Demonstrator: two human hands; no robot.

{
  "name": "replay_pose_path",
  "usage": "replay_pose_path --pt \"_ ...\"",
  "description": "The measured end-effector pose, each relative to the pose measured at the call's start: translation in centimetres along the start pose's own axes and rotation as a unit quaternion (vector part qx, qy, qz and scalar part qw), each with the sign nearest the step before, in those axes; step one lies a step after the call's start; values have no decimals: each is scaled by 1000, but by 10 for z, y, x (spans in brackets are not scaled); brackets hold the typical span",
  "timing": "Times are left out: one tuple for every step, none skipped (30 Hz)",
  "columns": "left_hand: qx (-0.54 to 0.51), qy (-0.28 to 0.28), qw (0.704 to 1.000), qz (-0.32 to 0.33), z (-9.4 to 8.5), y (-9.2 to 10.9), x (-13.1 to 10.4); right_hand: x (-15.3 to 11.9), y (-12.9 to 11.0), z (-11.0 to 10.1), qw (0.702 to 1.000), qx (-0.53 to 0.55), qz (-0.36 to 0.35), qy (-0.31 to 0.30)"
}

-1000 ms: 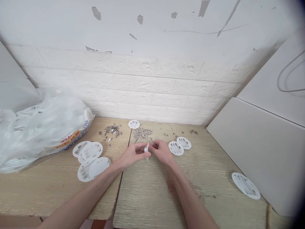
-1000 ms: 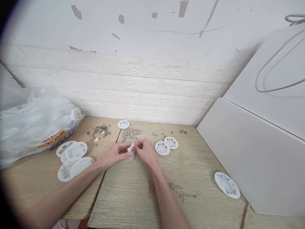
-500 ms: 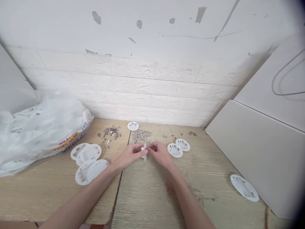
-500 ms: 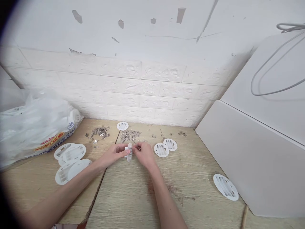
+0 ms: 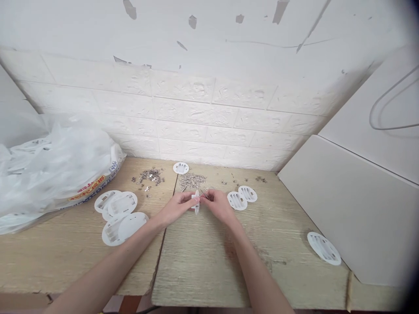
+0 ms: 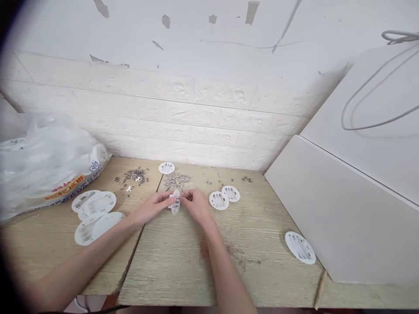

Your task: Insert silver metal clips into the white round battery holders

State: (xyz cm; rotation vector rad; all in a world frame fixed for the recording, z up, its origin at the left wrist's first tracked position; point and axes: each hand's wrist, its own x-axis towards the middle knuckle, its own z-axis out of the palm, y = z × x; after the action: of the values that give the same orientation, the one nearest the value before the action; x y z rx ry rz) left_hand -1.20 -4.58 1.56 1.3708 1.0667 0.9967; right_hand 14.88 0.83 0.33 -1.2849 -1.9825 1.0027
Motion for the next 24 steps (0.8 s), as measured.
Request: replay_pose_path --pt "-3 7 1000 -3 0 -1 0 0 0 0 1000 4 0 -3" --pt "-5 15 1000 -5 0 -1 0 0 0 0 1000 8 0 -7" --pt "-7 22 1000 -9 0 -2 0 0 -1 -1 1000 12 2 -11" --pt "-9 29 999 -11 0 -3 0 -1 -1 -1 1000 15 4 -15" --pt "-12 32 999 -14 -1 -4 1 -1 -1 -1 1000 17 6 -17" --pt "-16 35 999 -15 -1 -4 1 -1 -1 -1 1000 20 7 -19" --pt "-21 37 999 -17 -1 -5 1 -1 -1 -1 999 23 6 -22" --pt "-29 38 999 -18 -1 -6 2 -1 -1 -1 999 27 4 -26" --pt "-37 39 998 -19 -1 -7 2 -1 0 -2 999 32 1 -31" --pt "-47 40 998 -19 -1 -8 3 -1 0 -3 999 37 -1 -35" --pt "-56 43 997 -19 -1 -9 4 -1 0 -3 999 41 -3 -35" --pt "-65 50 996 -19 -1 -10 4 0 0 -4 999 40 -5 -30" --pt "-72 61 995 -21 -1 -11 5 0 0 -6 999 33 -10 -21" --pt "-78 75 994 -25 -1 -11 5 0 0 -7 1000 21 -20 -10" --pt "-82 90 992 -28 -2 -12 5 0 0 -7 999 3 -36 -2" --pt "-89 104 990 -31 -2 -12 5 -1 0 -8 998 -19 -54 2" --pt "-97 115 988 -32 -2 -12 6 -1 -1 -9 996 -44 -74 1" --pt "-109 122 986 -31 -2 -12 6 -2 -1 -9 993 -68 -92 -5" --pt "-122 126 984 -30 -2 -12 6 -3 -2 -9 990 -90 -107 -12" --pt "-134 130 982 -28 -2 -12 6 -4 -2 -8 987 -109 -118 -19" --pt "-145 132 980 -27 -2 -12 7 -4 -3 -8 984 -124 -125 -23" --pt "-151 131 979 -27 -2 -12 7 -5 -4 -8 982 -135 -129 -25" --pt "-156 130 979 -28 -2 -12 7 -5 -5 -8 981 -143 -129 -26" --pt "-158 128 979 -28 -2 -12 7 -6 -5 -8 980 -148 -128 -26"
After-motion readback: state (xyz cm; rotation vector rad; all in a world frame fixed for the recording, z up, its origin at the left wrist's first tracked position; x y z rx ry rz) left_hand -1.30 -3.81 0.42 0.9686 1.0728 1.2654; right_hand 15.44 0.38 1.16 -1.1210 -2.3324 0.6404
